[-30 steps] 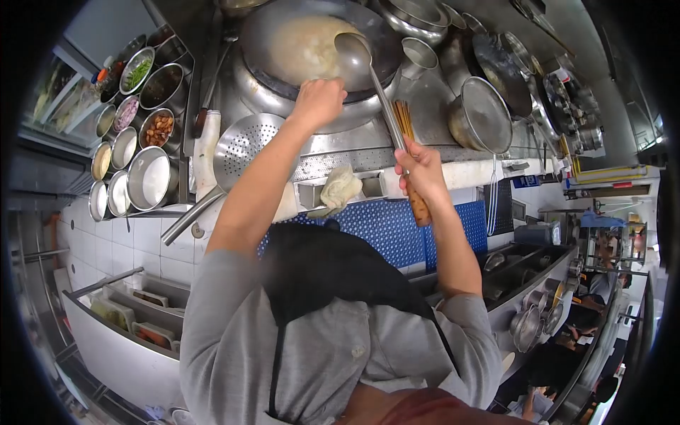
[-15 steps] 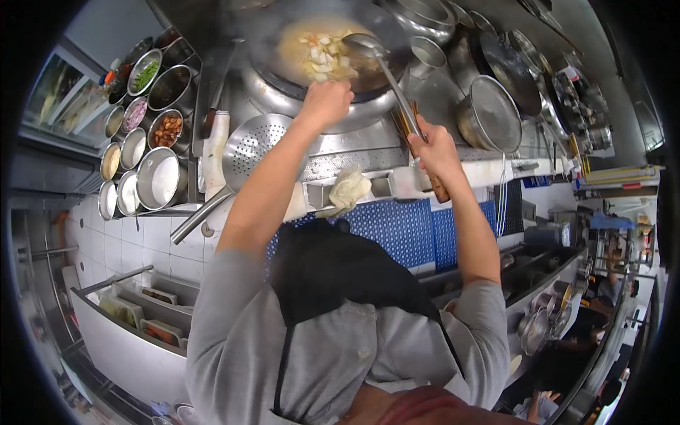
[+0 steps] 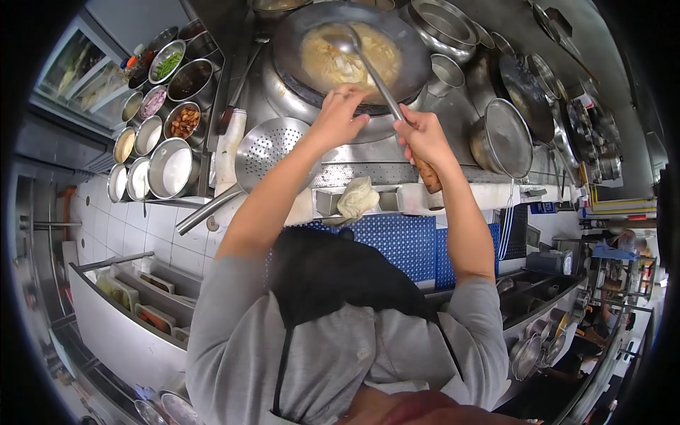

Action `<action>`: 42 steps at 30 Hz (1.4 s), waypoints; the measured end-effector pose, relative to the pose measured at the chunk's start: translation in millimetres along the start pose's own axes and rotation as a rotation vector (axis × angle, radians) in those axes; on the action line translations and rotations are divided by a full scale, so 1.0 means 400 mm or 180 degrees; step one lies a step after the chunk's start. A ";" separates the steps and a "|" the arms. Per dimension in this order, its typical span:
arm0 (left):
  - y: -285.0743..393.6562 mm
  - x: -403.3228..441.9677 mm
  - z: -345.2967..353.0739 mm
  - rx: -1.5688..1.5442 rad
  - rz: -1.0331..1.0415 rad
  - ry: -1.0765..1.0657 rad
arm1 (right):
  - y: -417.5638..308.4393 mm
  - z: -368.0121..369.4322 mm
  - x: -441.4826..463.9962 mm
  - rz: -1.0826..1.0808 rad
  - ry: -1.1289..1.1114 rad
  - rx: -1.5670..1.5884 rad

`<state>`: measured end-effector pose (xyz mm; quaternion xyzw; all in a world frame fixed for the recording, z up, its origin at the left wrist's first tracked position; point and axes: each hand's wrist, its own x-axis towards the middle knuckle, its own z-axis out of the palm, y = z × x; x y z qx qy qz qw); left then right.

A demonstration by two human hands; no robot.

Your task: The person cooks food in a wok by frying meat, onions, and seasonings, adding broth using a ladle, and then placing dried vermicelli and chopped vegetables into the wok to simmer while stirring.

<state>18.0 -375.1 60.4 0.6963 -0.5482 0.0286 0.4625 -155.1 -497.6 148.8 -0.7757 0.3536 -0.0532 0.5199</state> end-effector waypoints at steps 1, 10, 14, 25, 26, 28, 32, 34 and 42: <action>0.019 -0.020 -0.013 -0.0040 -0.0026 0.0044 | -0.003 -0.007 -0.011 0.0068 -0.0223 0.0334; 0.119 -0.274 -0.105 -0.1668 -0.0978 -0.0487 | 0.078 -0.041 -0.029 -0.0427 0.0350 -0.1845; 0.109 -0.326 -0.099 -0.2063 -0.1556 -0.1362 | 0.037 0.015 -0.008 -0.0187 0.0222 -0.1369; 0.018 -0.582 -0.152 -0.2801 -0.2548 -0.2973 | 0.080 -0.027 0.000 -0.0126 0.0508 -0.1618; 0.001 -0.615 -0.125 -0.2676 -0.2518 -0.2974 | 0.114 -0.003 0.044 -0.0243 0.0583 -0.1641; -0.037 -0.675 -0.068 -0.2421 -0.2431 -0.2980 | 0.144 0.047 0.102 -0.0481 0.0760 -0.1688; -0.104 -0.804 -0.015 -0.2424 -0.2748 -0.3039 | 0.015 0.003 0.019 0.0228 0.0239 -0.0942; -0.118 -0.848 -0.017 -0.2380 -0.2688 -0.3113 | 0.068 0.008 0.064 -0.0218 0.0709 -0.1350; -0.249 -1.016 -0.025 -0.1827 -0.2470 -0.3633 | 0.014 0.027 0.044 -0.0199 0.0637 -0.1400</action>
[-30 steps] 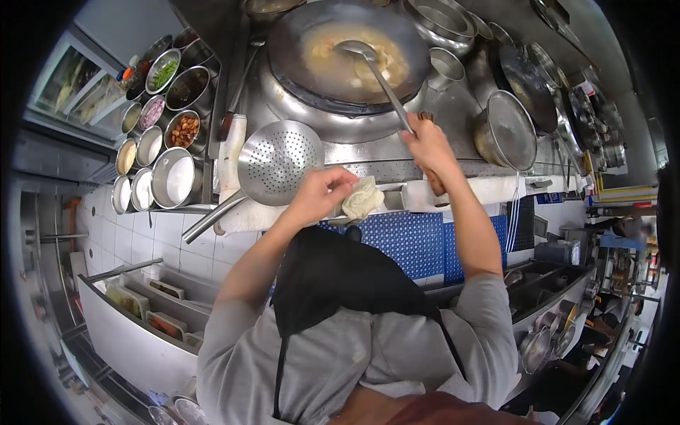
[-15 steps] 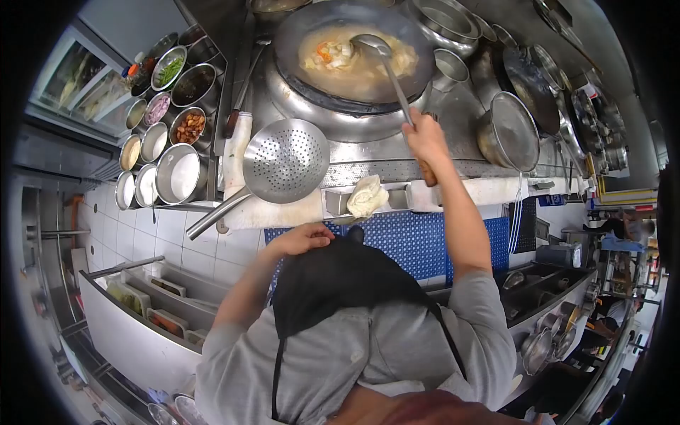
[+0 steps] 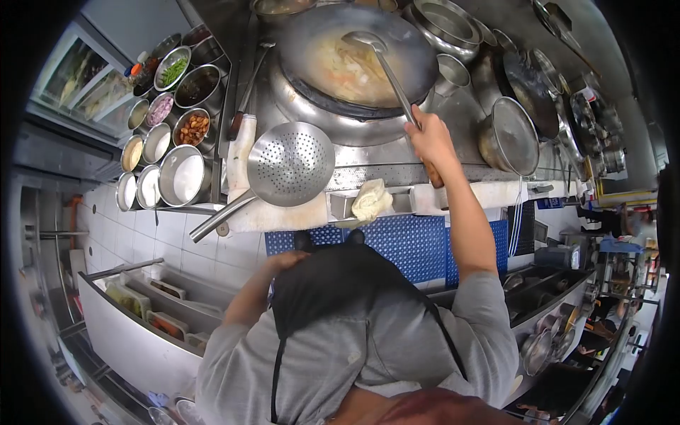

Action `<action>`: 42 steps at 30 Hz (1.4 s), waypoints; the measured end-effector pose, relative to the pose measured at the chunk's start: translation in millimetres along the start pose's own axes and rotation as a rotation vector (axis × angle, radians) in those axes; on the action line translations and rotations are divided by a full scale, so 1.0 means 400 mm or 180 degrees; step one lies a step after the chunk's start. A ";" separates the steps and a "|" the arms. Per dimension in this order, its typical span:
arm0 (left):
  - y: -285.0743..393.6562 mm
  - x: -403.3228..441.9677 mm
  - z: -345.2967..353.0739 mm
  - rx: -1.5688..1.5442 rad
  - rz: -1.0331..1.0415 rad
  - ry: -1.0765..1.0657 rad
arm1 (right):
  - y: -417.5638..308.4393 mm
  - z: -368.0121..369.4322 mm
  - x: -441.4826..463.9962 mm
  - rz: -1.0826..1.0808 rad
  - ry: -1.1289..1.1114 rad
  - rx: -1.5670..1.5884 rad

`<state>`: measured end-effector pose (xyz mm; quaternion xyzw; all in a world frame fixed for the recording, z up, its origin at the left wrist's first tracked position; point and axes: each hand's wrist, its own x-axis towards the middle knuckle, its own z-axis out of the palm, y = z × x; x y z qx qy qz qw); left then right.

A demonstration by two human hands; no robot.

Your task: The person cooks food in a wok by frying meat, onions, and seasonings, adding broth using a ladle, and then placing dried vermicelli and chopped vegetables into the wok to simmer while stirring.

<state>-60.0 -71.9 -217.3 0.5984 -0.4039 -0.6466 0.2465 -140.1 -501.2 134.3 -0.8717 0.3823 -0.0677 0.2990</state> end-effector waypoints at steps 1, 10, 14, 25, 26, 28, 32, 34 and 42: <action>-0.038 0.001 0.005 -0.0080 -0.0110 0.0007 | -0.007 -0.002 -0.026 -0.0013 -0.0012 0.0099; -0.216 0.022 -0.009 0.0051 -0.1039 0.0174 | -0.011 -0.019 -0.081 0.0170 -0.0306 0.0485; -0.401 -0.008 -0.009 0.2444 -0.0547 0.0072 | -0.009 -0.079 -0.175 0.0356 -0.0682 0.1456; -0.180 -0.139 -0.088 -0.0066 -0.2164 0.1005 | 0.046 0.039 -0.153 0.0552 0.0293 0.1232; -0.172 -0.134 -0.102 0.0162 -0.1935 0.0985 | 0.036 0.056 -0.154 0.0645 0.0364 0.1331; -0.146 -0.128 -0.136 0.1247 -0.1134 0.0645 | 0.038 0.074 -0.119 0.0755 0.0270 0.1632; -0.106 -0.050 -0.172 0.1162 -0.1611 0.0920 | 0.012 0.066 -0.115 0.0664 0.0356 0.1571; -0.183 -0.029 -0.153 0.1423 -0.0740 0.1596 | 0.000 0.070 -0.150 0.0635 0.0539 0.1547; -0.474 0.010 -0.157 0.1755 -0.0634 0.0920 | 0.144 0.094 -0.325 0.0784 0.1375 0.1280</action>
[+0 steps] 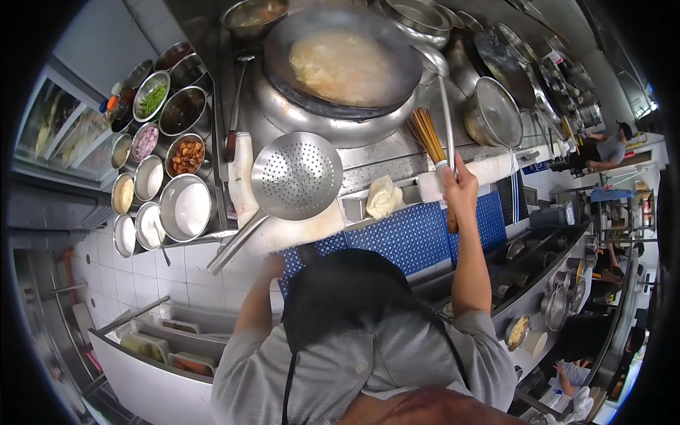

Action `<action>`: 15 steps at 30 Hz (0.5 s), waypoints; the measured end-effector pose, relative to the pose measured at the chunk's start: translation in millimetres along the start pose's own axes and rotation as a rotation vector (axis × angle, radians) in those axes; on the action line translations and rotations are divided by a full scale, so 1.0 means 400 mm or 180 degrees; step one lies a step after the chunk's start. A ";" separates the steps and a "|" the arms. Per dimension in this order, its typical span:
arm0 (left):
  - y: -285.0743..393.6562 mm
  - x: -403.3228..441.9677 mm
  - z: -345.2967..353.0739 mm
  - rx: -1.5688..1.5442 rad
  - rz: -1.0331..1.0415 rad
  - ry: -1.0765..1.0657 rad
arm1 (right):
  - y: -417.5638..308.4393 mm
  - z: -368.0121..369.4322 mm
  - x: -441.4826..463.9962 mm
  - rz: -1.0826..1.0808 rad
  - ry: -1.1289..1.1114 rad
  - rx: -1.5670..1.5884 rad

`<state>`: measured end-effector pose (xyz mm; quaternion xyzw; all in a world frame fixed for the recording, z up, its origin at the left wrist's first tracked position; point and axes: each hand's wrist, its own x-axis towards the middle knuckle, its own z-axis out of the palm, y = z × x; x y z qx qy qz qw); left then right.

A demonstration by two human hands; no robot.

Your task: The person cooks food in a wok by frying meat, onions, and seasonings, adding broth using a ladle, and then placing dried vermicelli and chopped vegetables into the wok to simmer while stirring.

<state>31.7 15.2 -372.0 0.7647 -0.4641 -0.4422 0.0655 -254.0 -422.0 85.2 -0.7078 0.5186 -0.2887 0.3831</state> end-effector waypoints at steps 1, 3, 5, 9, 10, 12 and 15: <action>0.011 -0.042 -0.010 -0.0279 -0.0135 0.0095 | 0.021 -0.017 -0.012 0.0051 0.0069 -0.0068; 0.079 -0.108 -0.062 -0.1237 -0.0906 -0.0026 | 0.052 -0.062 -0.020 0.0243 0.0089 -0.0455; 0.103 -0.122 -0.077 -0.0754 -0.0782 -0.0113 | 0.190 -0.096 0.014 -0.0045 0.0176 -0.1096; 0.182 -0.093 -0.119 -0.0321 -0.0098 -0.0157 | 0.312 -0.119 0.015 -0.0322 0.0102 -0.2086; 0.209 -0.075 -0.131 -0.0460 0.0037 -0.0096 | 0.361 -0.117 0.013 -0.0255 0.0082 -0.2169; 0.283 -0.017 -0.151 -0.0662 0.0397 -0.0097 | 0.432 -0.116 -0.002 -0.0262 0.0073 -0.1721; 0.410 0.088 -0.172 -0.0193 0.0480 -0.0797 | 0.449 -0.155 -0.076 -0.0491 0.0014 -0.1494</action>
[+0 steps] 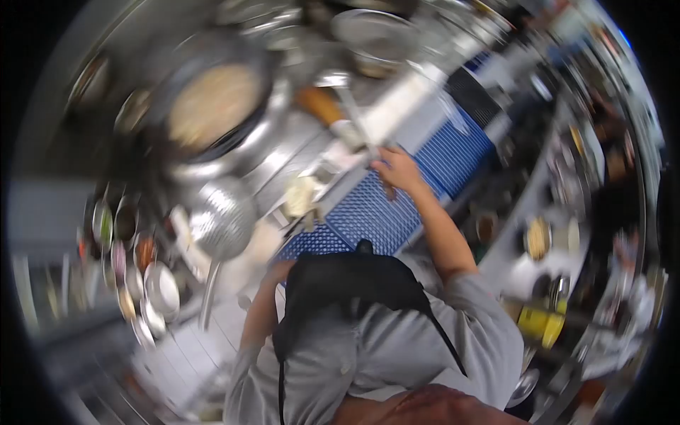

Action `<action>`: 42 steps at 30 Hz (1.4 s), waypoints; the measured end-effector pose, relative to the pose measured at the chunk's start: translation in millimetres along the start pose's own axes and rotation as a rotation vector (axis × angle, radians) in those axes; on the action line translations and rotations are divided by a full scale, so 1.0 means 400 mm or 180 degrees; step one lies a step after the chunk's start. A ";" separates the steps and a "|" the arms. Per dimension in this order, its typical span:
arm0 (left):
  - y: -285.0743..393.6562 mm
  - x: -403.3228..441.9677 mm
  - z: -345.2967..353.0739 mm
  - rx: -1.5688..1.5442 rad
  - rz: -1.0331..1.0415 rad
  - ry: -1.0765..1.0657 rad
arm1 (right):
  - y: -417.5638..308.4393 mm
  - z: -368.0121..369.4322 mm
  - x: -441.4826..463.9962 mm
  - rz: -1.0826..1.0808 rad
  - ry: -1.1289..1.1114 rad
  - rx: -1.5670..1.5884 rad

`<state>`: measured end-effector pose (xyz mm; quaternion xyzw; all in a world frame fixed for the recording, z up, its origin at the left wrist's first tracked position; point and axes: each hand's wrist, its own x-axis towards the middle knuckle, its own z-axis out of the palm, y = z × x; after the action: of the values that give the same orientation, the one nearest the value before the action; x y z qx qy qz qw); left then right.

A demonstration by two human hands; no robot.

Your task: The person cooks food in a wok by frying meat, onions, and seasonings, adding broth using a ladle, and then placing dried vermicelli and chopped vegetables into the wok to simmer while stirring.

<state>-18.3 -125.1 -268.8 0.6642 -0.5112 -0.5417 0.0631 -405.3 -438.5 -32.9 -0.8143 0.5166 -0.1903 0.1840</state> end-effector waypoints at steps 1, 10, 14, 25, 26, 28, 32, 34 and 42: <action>0.038 0.050 -0.017 0.0211 0.0125 -0.0302 | -0.001 -0.028 -0.038 0.0042 0.0141 0.0119; 0.491 0.051 0.033 0.0645 0.0380 -0.1445 | 0.197 -0.150 -0.513 0.2742 0.2387 0.3313; 0.560 0.099 0.053 0.0964 0.0030 -0.1793 | 0.350 -0.265 -0.701 0.3299 0.5014 0.4084; 0.894 0.103 0.053 -0.0459 0.0750 -0.1321 | 0.509 -0.432 -0.846 0.3369 0.4297 0.2019; 0.934 0.081 0.052 -0.0779 0.0934 -0.1405 | 0.502 -0.415 -0.830 0.3064 0.3944 0.2416; 1.008 0.029 0.043 -0.1245 0.1162 -0.1423 | 0.362 -0.431 -0.695 0.2676 0.3081 0.2938; 1.083 -0.040 0.023 -0.2003 0.1253 -0.0927 | 0.221 -0.343 -0.478 0.2130 0.1168 0.3858; 1.070 -0.088 -0.021 -0.2292 0.0991 -0.0576 | 0.124 -0.292 -0.365 0.2107 0.0400 0.3936; 0.834 -0.233 -0.209 -0.3581 0.1089 0.0983 | 0.038 -0.030 -0.099 0.1372 -0.0791 0.3318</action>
<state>-146.1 -251.3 39.0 0.5083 -0.2310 -0.6084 0.5640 -438.7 -409.8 -35.1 -0.5087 0.4834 -0.2808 0.6548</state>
